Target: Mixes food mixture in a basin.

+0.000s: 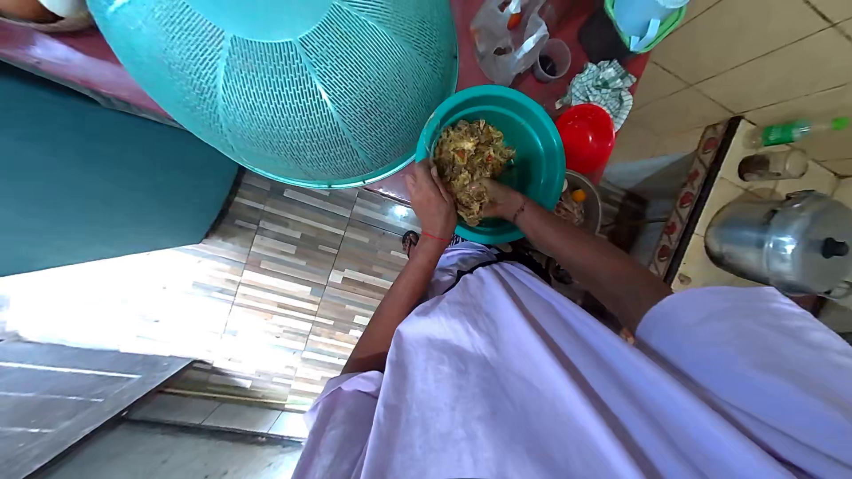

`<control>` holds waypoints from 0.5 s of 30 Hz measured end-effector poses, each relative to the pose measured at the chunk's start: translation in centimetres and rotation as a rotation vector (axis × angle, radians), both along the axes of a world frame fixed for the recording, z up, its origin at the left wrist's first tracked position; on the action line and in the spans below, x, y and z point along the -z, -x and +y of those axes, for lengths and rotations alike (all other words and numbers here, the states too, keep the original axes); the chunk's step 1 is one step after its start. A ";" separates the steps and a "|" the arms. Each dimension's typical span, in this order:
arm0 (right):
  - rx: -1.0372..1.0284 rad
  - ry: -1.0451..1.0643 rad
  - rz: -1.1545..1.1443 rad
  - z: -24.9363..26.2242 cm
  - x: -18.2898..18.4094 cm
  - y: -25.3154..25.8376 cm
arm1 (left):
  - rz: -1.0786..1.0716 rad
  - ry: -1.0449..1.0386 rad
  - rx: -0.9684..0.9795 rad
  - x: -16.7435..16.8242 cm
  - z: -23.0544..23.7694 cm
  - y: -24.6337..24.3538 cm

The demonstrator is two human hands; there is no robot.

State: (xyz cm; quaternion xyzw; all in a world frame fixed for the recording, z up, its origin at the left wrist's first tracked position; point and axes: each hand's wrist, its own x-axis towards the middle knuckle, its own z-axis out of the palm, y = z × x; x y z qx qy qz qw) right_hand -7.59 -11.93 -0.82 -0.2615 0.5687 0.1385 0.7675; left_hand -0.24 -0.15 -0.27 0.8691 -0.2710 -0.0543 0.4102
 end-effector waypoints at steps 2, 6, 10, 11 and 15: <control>0.039 0.031 0.003 -0.3 -0.1 0.5 | 0.008 0.012 0.007 0.1 0.0 0.1; 0.037 0.171 -0.018 -1.1 -0.8 1.6 | -0.003 0.028 -0.003 0.4 -0.1 0.3; 0.000 0.244 -0.102 -3.0 -2.4 2.1 | -0.004 0.034 -0.003 0.6 -0.2 0.5; -0.051 0.275 -0.114 -3.6 -2.9 2.0 | -0.007 0.029 -0.004 0.6 -0.1 0.5; -0.232 0.424 -0.138 -5.7 -5.3 1.3 | 0.009 0.014 0.000 0.4 -0.1 0.4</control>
